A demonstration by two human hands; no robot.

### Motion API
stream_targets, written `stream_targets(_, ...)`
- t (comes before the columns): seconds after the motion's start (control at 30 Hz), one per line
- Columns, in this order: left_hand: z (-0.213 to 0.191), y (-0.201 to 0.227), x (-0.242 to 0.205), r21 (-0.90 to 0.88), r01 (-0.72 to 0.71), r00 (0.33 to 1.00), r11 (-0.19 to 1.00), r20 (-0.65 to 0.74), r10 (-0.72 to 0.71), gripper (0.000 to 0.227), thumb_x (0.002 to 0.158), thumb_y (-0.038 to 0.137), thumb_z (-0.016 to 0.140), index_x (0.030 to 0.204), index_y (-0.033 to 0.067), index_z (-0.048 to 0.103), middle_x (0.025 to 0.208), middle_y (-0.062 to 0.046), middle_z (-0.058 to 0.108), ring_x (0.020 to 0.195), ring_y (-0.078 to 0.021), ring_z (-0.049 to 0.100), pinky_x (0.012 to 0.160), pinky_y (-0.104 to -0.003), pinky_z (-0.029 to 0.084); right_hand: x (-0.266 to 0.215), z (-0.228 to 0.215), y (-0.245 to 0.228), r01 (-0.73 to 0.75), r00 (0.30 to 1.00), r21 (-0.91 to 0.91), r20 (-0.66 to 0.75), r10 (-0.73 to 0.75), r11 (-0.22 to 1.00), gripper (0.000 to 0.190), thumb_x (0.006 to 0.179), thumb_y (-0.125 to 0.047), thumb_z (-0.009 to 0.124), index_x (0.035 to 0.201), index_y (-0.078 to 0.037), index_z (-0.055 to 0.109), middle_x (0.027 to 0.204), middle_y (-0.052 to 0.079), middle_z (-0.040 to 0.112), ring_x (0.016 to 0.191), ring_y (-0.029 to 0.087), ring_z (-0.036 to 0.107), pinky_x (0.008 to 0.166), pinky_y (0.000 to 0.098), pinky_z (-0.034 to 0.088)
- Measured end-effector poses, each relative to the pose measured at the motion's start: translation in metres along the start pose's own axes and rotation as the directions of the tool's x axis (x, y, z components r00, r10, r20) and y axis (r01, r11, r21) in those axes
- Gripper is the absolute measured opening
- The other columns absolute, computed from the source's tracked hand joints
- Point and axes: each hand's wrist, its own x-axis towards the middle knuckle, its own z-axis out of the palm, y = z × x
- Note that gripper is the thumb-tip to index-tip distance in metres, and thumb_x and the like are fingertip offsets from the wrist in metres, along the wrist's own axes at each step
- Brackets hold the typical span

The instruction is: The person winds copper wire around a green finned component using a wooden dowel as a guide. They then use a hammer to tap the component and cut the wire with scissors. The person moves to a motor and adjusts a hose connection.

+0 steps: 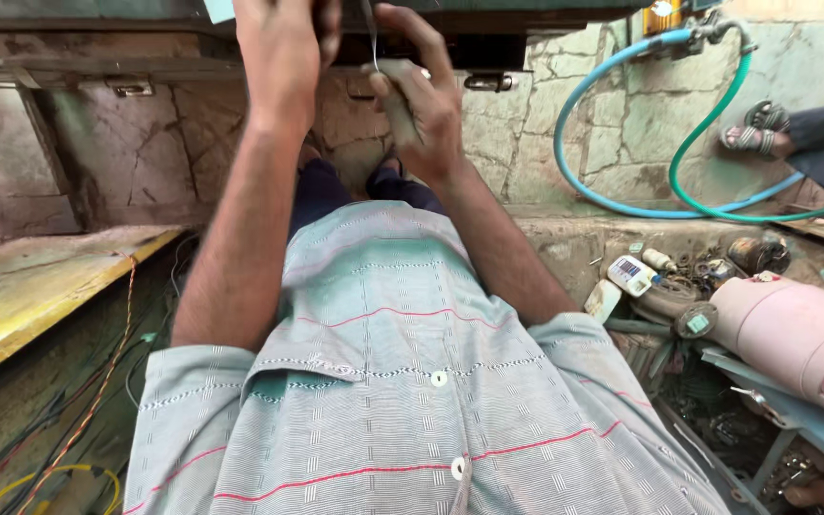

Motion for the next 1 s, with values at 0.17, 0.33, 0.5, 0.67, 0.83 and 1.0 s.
stream_targets(0.17,-0.007,0.022,-0.013,0.364,-0.362,0.901,0.858,0.374,0.221,0.016,0.100,0.001,0.052,0.105,-0.0025,0.067,0.088,-0.001,0.062,0.078,-0.0061,0.055,0.066,-0.026,0.047,0.024,-0.011,-0.011,-0.033,0.999,-0.191,0.033,0.040,0.981,0.012,0.111,-0.010,0.061,0.110,-0.001,0.069,0.099,0.009,0.072,0.083,0.019,0.071,0.068,0.0301,0.058)
stream_targets(0.33,-0.025,0.023,-0.001,-0.445,0.270,0.905,0.854,0.419,-0.068,0.014,0.106,-0.001,0.057,0.100,-0.0011,0.069,0.070,0.006,0.056,0.056,-0.0027,0.044,0.048,-0.020,0.036,0.044,0.003,0.013,-0.194,0.981,-0.170,-0.056,0.188,0.966,0.010,0.106,-0.012,0.069,0.107,-0.002,0.072,0.081,0.006,0.077,0.069,0.013,0.076,0.060,0.0284,0.057)
stream_targets(0.5,-0.019,0.016,-0.002,0.041,-0.206,0.976,0.978,0.082,0.203,0.032,0.104,0.002,0.055,0.131,0.0033,0.073,0.082,-0.001,0.068,0.065,-0.0123,0.059,0.057,-0.029,0.049,0.040,0.028,0.014,-0.232,0.973,-0.137,-0.051,0.227,0.963,0.012,0.104,-0.014,0.071,0.105,-0.002,0.074,0.082,0.007,0.078,0.070,0.011,0.075,0.058,0.0259,0.057)
stream_targets(0.67,-0.008,0.012,0.005,0.697,-0.567,0.720,0.440,0.159,0.676,0.016,0.103,0.006,0.073,0.118,0.0028,0.071,0.090,-0.007,0.073,0.075,-0.0190,0.070,0.063,-0.036,0.054,0.039,0.031,0.012,-0.235,0.970,-0.116,-0.083,0.227,0.965,0.014,0.103,-0.016,0.073,0.104,-0.002,0.074,0.083,0.007,0.077,0.071,0.012,0.075,0.061,0.0264,0.058)
stream_targets(0.83,-0.004,0.004,0.016,0.761,-0.556,0.697,0.334,0.209,0.686,0.016,0.098,0.015,0.082,0.096,0.0048,0.069,0.084,-0.005,0.072,0.070,-0.0218,0.068,0.060,-0.038,0.051,0.040,0.026,0.017,-0.205,0.974,-0.143,-0.130,0.187,0.968,0.012,0.103,-0.013,0.074,0.104,-0.001,0.074,0.081,0.007,0.075,0.069,0.012,0.074,0.061,0.0277,0.056)
stream_targets(1.0,-0.002,-0.022,0.027,0.846,-0.485,0.675,0.224,0.199,0.710,0.020,0.094,0.014,0.080,0.083,0.0056,0.066,0.068,-0.005,0.061,0.059,-0.0204,0.059,0.055,-0.037,0.046,0.041,0.026,0.024,-0.182,0.976,-0.065,-0.132,0.172,0.981,0.009,0.103,-0.007,0.070,0.110,-0.001,0.072,0.085,0.007,0.077,0.072,0.012,0.075,0.064,0.0274,0.058)
